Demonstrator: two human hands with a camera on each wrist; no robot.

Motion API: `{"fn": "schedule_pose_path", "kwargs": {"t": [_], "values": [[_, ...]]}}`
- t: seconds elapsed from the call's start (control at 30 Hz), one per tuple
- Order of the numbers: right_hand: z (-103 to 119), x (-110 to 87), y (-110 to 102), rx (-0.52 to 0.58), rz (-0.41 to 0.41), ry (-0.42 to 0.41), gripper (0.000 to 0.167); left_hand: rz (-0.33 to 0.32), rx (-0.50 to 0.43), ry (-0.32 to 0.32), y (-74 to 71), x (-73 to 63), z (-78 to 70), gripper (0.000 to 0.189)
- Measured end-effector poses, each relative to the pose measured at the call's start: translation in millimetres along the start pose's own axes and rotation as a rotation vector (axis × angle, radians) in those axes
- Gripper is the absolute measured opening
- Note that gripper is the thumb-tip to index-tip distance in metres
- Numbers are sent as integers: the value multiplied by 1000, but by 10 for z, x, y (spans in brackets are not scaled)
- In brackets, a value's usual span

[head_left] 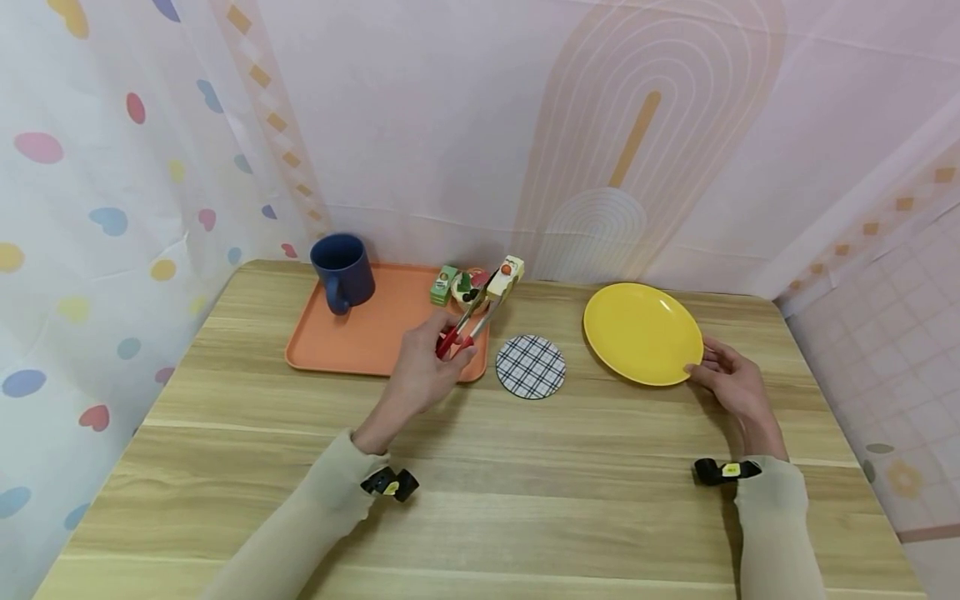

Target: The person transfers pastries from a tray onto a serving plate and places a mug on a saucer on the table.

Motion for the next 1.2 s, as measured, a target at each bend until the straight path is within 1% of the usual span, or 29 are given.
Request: {"fn": "schedule_pose_path", "kwargs": {"t": [0.17,0.43,0.67,0.83,1.07,1.2], "values": [[-5,4,1,10,-1,1,76,7,-10,12,45,9,-40,30],[8,-1,8,3,4,-7,76,1,-28,54,123,11,-88,26],[17,-3,15,0,4,-11,76,35,-44,47,216,20,-112,28],[23,-3,18,2,3,-13,77,42,-54,67,267,27,-136,28],[30,-6,21,10,6,-19,77,67,-54,33,358,44,-169,31],[25,-7,22,5,9,-18,77,81,-56,34,417,59,-189,31]]}}
Point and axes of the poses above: each hand's wrist, its own x-axis towards the middle knuckle, its own y-axis out of the palm, z = x × y, the point moved 7 cm from there along x, towards the middle knuckle, and after that the axes turned 7 degrees about -y, right-handed, at the moved point
